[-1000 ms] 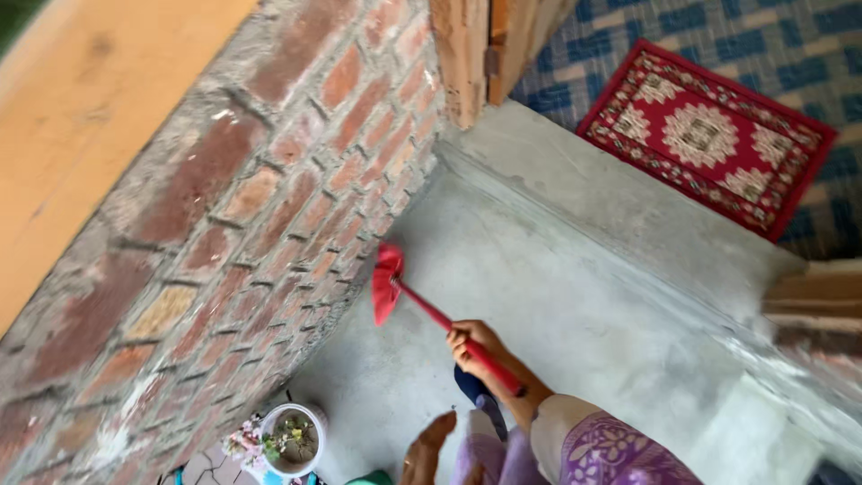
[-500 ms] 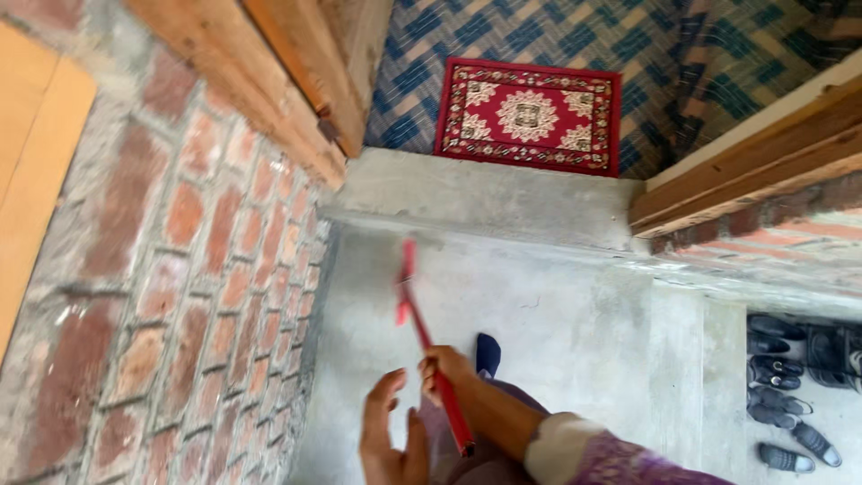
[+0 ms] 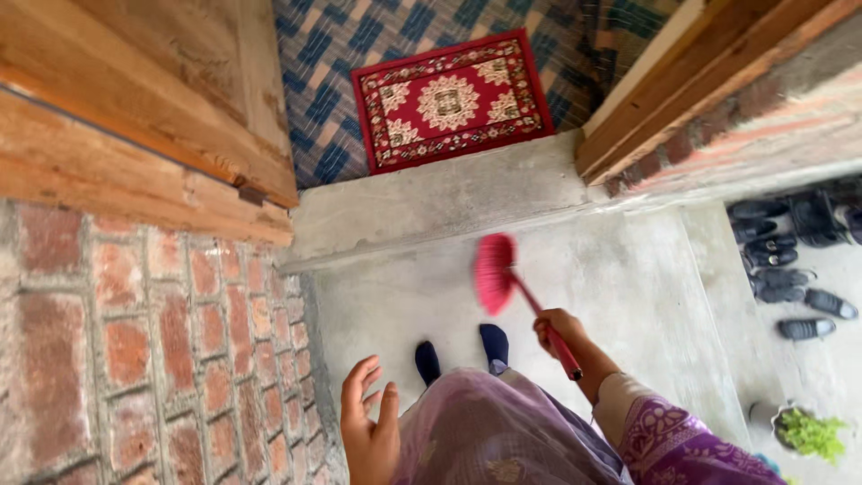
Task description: The person sweeps debris from a concrete courtyard into a dustpan using a broom and then sweeps several outdoor steps while moving around a scooter and potted plants.
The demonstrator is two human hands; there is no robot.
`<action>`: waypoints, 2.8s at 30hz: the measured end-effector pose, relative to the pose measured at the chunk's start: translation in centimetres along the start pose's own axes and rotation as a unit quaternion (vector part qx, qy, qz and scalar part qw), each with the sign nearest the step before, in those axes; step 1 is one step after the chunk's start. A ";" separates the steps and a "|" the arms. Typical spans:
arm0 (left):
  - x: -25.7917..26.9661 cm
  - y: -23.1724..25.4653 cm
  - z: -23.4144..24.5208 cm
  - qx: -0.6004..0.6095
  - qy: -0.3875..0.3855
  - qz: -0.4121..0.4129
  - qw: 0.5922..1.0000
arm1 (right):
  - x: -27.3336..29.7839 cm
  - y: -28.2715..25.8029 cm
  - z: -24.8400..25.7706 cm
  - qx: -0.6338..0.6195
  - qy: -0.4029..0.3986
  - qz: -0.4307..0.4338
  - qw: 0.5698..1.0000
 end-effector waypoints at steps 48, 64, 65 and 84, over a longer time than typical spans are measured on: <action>15.5 11.2 -22.6 -0.104 -0.342 -0.216 0.909 | 2.3 4.2 19.4 -0.166 -0.088 0.044 0.981; 16.9 15.4 -45.2 -0.158 -0.584 -0.266 0.751 | 6.4 6.9 37.8 -0.390 -0.112 0.009 0.914; 16.9 16.6 -46.6 -0.162 -0.597 -0.277 0.735 | 5.8 7.3 38.6 -0.377 -0.061 0.018 0.924; 26.2 22.1 -63.7 -0.237 -0.781 -0.380 0.435 | 11.5 17.2 27.0 -0.815 0.318 0.017 0.484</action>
Point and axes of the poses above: each hand's wrist, its own x-axis away from the middle knuckle, its own z-axis out of the back of the hand, y = z × x, the point moved 7 cm from there along -x, towards the middle knuckle, and after that the axes turned 3 degrees about y, right-handed, at the moved point
